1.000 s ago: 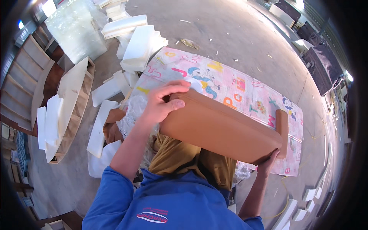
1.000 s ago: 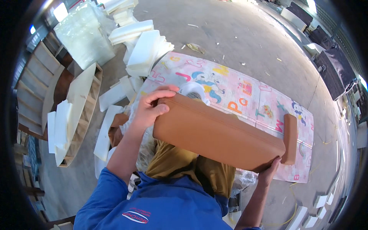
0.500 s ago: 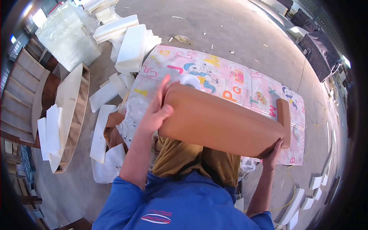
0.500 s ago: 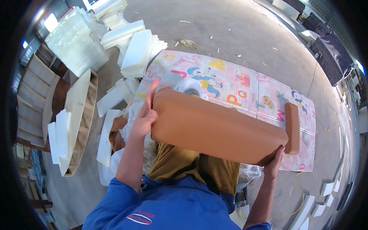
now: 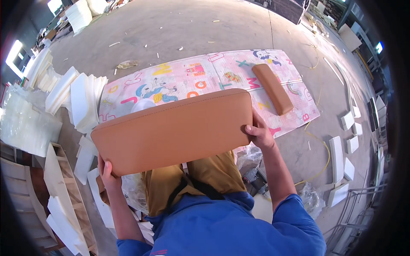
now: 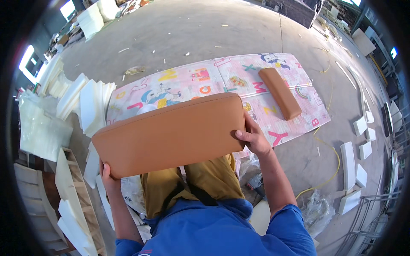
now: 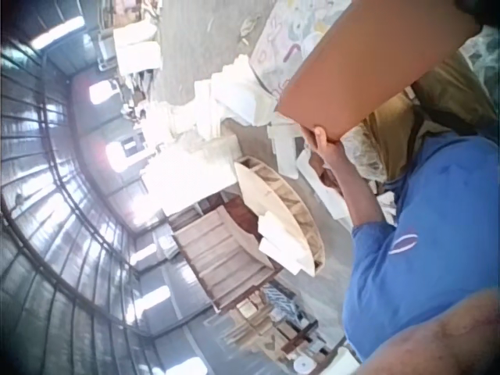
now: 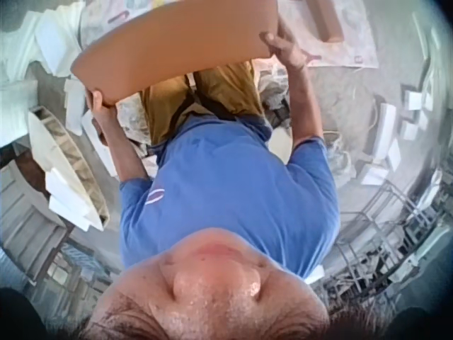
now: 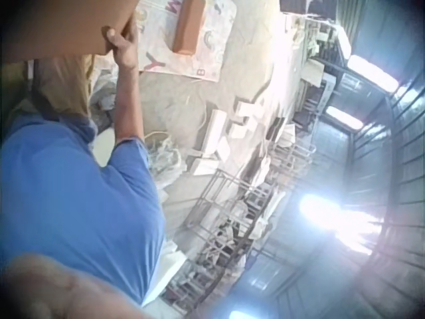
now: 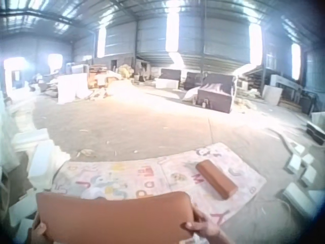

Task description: Stapling a leather cover onto a padded wooden furniture frame component.

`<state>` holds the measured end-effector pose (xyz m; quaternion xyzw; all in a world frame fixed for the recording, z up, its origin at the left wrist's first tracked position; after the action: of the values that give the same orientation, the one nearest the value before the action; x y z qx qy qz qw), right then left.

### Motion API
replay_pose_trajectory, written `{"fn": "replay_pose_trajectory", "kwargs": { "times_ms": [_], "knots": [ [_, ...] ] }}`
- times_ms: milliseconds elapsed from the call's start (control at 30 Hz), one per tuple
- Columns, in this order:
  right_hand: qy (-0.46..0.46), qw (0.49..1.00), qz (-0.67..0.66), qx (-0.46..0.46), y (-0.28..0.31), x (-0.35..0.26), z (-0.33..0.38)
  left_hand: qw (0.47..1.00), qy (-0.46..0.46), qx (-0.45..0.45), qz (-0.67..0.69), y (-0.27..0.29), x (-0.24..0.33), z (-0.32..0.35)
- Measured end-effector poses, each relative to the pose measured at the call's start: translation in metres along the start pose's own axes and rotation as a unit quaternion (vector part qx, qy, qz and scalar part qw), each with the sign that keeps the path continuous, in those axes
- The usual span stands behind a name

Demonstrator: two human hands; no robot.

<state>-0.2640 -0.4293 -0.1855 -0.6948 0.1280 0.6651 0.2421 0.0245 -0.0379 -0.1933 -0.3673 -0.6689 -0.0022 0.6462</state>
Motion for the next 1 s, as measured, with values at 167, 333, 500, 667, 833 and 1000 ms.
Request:
{"fn": "replay_pose_trajectory", "kwargs": {
  "times_ms": [167, 333, 500, 667, 833, 1000],
  "knots": [
    [-0.024, 1.0, -0.009, 0.008, 0.003, 0.02, -0.004, 0.999, 0.031, 0.019, -0.025, 0.004, -0.003, 0.006],
    [-0.036, 0.999, -0.007, 0.015, 0.003, 0.027, -0.011, 0.993, 0.079, 0.083, -0.02, 0.016, -0.015, 0.005],
    [-0.056, 0.998, -0.004, 0.042, 0.015, 0.044, -0.018, 0.989, 0.121, 0.082, -0.031, -0.003, -0.015, 0.001],
    [-0.074, 0.996, 0.004, 0.044, 0.018, 0.043, -0.016, 0.983, 0.156, 0.082, -0.041, -0.005, -0.018, -0.002],
    [-0.085, 0.995, 0.013, 0.041, 0.022, 0.05, -0.018, 0.982, 0.178, 0.069, -0.009, 0.0, -0.022, 0.001],
    [-0.066, 0.996, -0.015, 0.05, 0.023, 0.049, -0.02, 0.984, 0.156, 0.067, 0.054, -0.005, -0.013, -0.002]
  ]
}}
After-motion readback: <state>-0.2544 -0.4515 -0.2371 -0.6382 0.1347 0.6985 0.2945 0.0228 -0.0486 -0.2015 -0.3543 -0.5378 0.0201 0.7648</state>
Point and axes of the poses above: each hand's wrist, its own z-axis away from the middle knuckle, its own y-axis out of the back of the hand, x = y × z, the point moved 8 cm from there along -z, towards the middle knuckle, and after that the axes turned 11 degrees about z, right-handed, at the moved point
